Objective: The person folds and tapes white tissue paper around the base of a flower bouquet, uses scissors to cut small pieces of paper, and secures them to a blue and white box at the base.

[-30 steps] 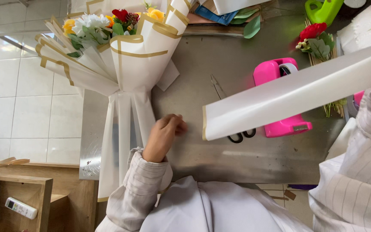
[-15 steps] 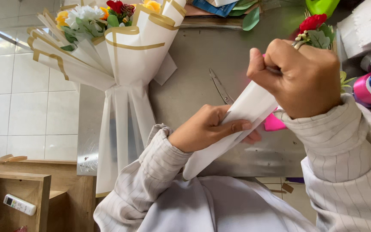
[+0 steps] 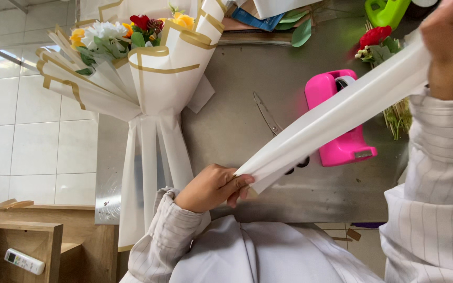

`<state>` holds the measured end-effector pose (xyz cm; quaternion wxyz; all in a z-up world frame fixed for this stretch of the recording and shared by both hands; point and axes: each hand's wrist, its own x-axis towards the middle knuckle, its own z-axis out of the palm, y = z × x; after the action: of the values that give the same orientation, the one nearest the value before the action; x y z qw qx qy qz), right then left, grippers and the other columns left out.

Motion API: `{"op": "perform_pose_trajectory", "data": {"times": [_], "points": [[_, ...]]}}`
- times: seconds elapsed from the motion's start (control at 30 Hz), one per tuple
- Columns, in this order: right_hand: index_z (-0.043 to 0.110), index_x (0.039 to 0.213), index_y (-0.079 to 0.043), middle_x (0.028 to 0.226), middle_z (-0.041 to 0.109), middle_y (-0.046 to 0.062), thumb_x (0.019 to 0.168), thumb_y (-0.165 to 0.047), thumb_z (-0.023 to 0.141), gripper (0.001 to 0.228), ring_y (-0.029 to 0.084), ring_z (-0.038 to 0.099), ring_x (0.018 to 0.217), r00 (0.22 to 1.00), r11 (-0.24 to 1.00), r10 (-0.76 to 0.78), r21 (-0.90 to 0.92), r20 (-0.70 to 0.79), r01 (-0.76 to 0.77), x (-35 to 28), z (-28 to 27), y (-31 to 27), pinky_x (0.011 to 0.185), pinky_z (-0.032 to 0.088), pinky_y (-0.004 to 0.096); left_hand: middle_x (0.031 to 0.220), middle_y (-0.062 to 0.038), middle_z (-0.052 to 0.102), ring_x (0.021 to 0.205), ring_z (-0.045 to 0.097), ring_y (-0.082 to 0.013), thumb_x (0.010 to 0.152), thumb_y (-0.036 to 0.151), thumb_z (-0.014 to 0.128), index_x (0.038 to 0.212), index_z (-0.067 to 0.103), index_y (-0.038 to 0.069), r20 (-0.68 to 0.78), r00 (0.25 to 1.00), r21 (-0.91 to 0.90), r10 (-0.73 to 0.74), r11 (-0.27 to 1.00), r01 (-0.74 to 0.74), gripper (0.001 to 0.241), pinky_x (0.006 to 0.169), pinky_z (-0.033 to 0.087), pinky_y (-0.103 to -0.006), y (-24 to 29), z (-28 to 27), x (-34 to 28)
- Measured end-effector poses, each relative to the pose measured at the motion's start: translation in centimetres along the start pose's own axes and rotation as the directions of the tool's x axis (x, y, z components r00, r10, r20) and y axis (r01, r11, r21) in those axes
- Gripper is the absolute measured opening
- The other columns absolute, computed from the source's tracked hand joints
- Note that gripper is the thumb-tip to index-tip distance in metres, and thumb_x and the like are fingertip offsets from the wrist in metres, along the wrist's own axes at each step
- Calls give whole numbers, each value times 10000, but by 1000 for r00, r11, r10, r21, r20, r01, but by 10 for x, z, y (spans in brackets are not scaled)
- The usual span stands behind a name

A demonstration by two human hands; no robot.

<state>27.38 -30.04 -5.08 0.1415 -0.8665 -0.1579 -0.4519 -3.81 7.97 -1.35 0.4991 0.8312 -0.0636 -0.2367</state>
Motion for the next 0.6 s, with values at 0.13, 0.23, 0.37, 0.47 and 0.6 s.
{"op": "perform_pose_trajectory", "data": {"times": [0.13, 0.23, 0.37, 0.47, 0.6], "points": [[595, 940, -13, 807, 526, 99, 1457, -39, 808, 560, 192, 464, 718, 1000, 989, 6, 150, 8, -8, 5, -26, -14, 728, 458, 397, 684, 108, 741, 738, 733, -137, 1045, 509, 380, 817, 792, 250, 94, 903, 405, -420, 844, 351, 537, 767, 528, -343, -28, 10, 1], [452, 891, 61, 751, 353, 161, 1392, 202, 808, 630, 291, 300, 625, 986, 978, -96, 199, 140, 67, 12, -128, -129, 648, 323, 481, 1070, -104, 734, 989, 720, -186, 1082, 425, 339, 1356, 650, 61, 241, 965, -607, 104, 792, 66, 552, 927, 560, -294, 33, 7, -2], [739, 1059, 60, 998, 726, 292, 916, -232, 648, 337, 378, 700, 836, 524, 762, -598, -228, -606, 606, 1, -132, -203, 783, 578, 502, 1391, -169, 602, 1138, 655, -253, 1089, 603, 357, 1562, 454, -7, 263, 907, -957, 330, 209, 201, 777, 936, 583, -449, 68, 34, 19], [423, 727, -103, 615, 373, -4, 1052, -202, 470, 344, 85, 314, 425, 354, 257, -876, 303, -327, 917, 48, -176, -234, 421, 128, 246, 711, 23, 603, 749, 624, -83, 1140, 482, 423, 1161, 618, 95, 182, 970, -982, 165, -14, 186, 434, 751, 525, -250, 90, 38, 22], [362, 677, -144, 575, 317, -16, 1063, -170, 542, 427, 109, 287, 443, 144, 39, -850, 213, -506, 976, 33, -160, -227, 412, 177, 265, 482, 78, 382, 470, 351, -22, 957, 274, 677, 621, 524, 164, 203, 974, -956, -103, 193, 220, 385, 468, 278, -195, 95, 42, 25]]}}
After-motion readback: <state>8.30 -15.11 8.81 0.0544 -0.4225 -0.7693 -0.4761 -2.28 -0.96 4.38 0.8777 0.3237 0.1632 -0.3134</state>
